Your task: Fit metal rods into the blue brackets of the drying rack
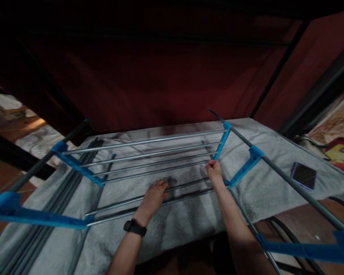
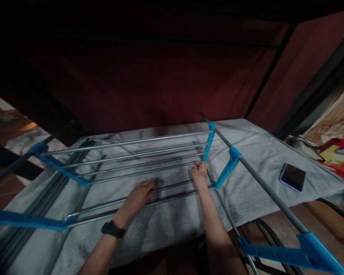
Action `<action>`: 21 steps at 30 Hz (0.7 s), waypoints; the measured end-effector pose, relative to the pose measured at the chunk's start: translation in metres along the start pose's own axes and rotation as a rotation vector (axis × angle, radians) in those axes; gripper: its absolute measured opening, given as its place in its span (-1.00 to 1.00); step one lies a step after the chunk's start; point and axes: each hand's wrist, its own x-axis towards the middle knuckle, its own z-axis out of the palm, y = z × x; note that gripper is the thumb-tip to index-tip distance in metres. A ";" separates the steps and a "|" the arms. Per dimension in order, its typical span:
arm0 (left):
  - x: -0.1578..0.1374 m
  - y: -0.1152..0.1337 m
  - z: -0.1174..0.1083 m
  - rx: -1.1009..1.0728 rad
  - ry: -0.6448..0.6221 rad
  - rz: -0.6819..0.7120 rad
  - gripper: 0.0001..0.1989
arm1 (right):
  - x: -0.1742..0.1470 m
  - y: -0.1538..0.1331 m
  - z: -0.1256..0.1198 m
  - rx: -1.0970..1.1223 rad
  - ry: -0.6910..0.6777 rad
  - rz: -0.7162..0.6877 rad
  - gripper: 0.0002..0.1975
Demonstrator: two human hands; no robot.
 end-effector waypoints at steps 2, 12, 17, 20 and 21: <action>0.001 0.006 -0.003 0.038 0.011 -0.021 -0.84 | -0.011 -0.005 0.006 0.005 -0.135 -0.068 -0.70; -0.008 0.005 -0.017 0.029 0.159 0.036 -0.81 | -0.061 -0.038 0.010 -0.304 -0.560 -0.778 -0.69; -0.011 0.003 -0.025 0.005 0.213 0.054 -0.85 | -0.059 -0.035 0.024 -0.329 -0.469 -0.913 -0.70; -0.008 0.006 -0.027 0.029 0.240 0.093 -0.84 | -0.062 -0.036 0.031 -0.307 -0.415 -0.960 -0.70; -0.007 0.008 -0.027 0.038 0.250 0.108 -0.84 | -0.063 -0.036 0.032 -0.306 -0.396 -0.974 -0.70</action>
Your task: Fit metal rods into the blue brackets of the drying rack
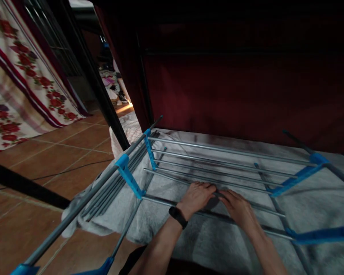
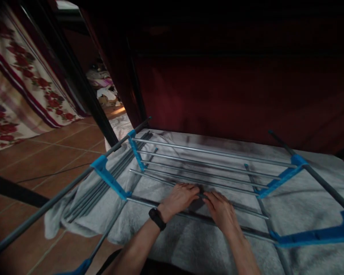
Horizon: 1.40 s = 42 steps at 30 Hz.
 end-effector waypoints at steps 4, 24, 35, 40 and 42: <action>0.004 0.004 0.004 0.017 0.034 0.029 -0.85 | -0.002 0.000 0.004 -0.041 0.017 -0.040 -0.71; 0.005 -0.026 -0.013 -0.015 -0.095 -0.102 -0.68 | 0.013 -0.007 -0.036 0.036 -0.057 0.172 -0.85; 0.004 -0.033 -0.014 0.018 -0.069 -0.090 -0.62 | 0.015 -0.018 -0.036 -0.083 -0.007 0.123 -0.85; 0.003 -0.037 -0.013 0.017 -0.040 -0.088 -0.66 | 0.017 -0.025 -0.037 -0.104 0.033 0.137 -0.81; 0.002 -0.036 -0.013 0.025 -0.031 -0.073 -0.67 | 0.018 -0.027 -0.036 -0.087 0.050 0.141 -0.82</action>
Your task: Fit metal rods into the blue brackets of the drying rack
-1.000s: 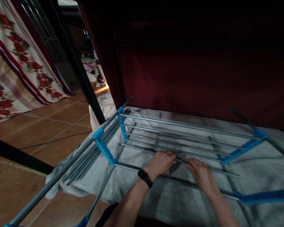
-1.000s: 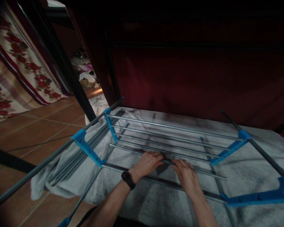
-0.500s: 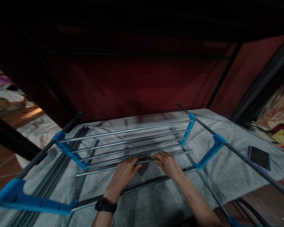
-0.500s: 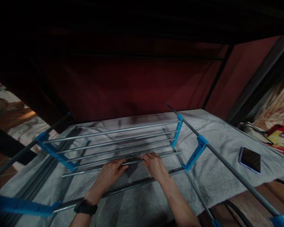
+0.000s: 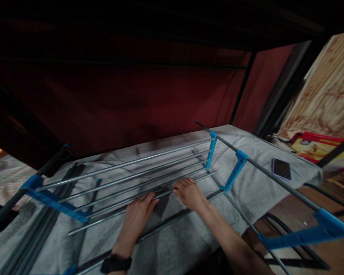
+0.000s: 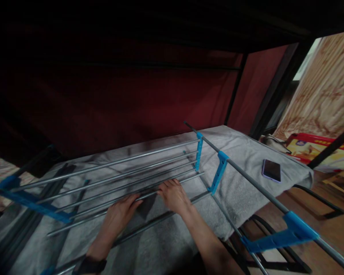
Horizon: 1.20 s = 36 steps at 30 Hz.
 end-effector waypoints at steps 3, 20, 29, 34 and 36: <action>-0.002 0.003 0.002 0.015 -0.010 0.018 -0.66 | 0.001 -0.001 0.002 0.011 -0.006 -0.020 -0.81; 0.002 0.016 0.009 0.110 -0.056 0.012 -0.62 | -0.015 0.018 0.002 -0.063 -0.055 -0.046 -0.74; 0.003 0.016 0.010 0.145 -0.112 0.051 -0.60 | -0.022 0.019 0.005 -0.112 -0.026 -0.068 -0.67; 0.003 0.010 0.007 0.099 -0.138 0.009 -0.57 | -0.013 0.017 0.013 -0.072 -0.020 -0.093 -0.70; 0.003 0.006 0.005 0.095 -0.136 -0.007 -0.58 | -0.008 0.015 0.016 -0.040 0.011 -0.082 -0.72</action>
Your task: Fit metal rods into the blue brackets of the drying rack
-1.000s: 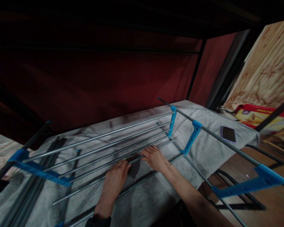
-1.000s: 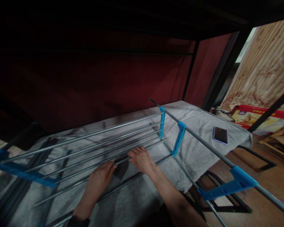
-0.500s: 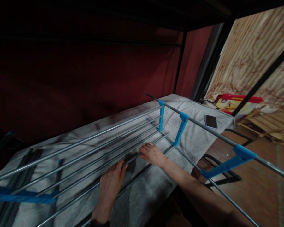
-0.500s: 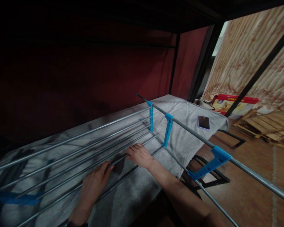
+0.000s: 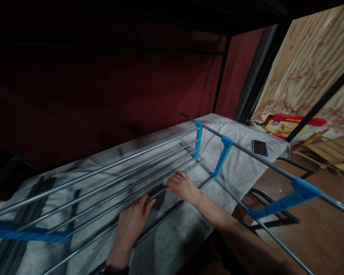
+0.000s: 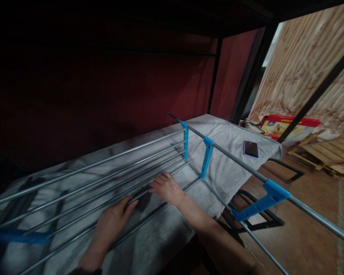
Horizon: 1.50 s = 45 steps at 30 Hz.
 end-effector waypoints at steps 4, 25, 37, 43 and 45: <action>0.000 -0.007 -0.001 0.032 0.037 -0.061 -0.59 | 0.007 -0.004 0.000 0.068 0.162 0.088 -0.75; 0.008 0.012 0.008 -0.119 -0.022 -0.084 -0.58 | 0.018 -0.011 0.007 2.042 0.281 0.937 -0.83; 0.003 -0.007 0.000 -0.057 0.180 -0.041 -0.78 | 0.011 0.001 0.009 1.882 0.545 1.066 -0.73; 0.002 -0.007 -0.002 -0.050 0.229 0.015 -0.74 | 0.013 0.006 -0.003 1.900 0.494 1.175 -0.83; 0.001 -0.005 -0.001 -0.053 0.231 0.017 -0.73 | 0.012 0.011 -0.007 1.927 0.473 1.189 -0.82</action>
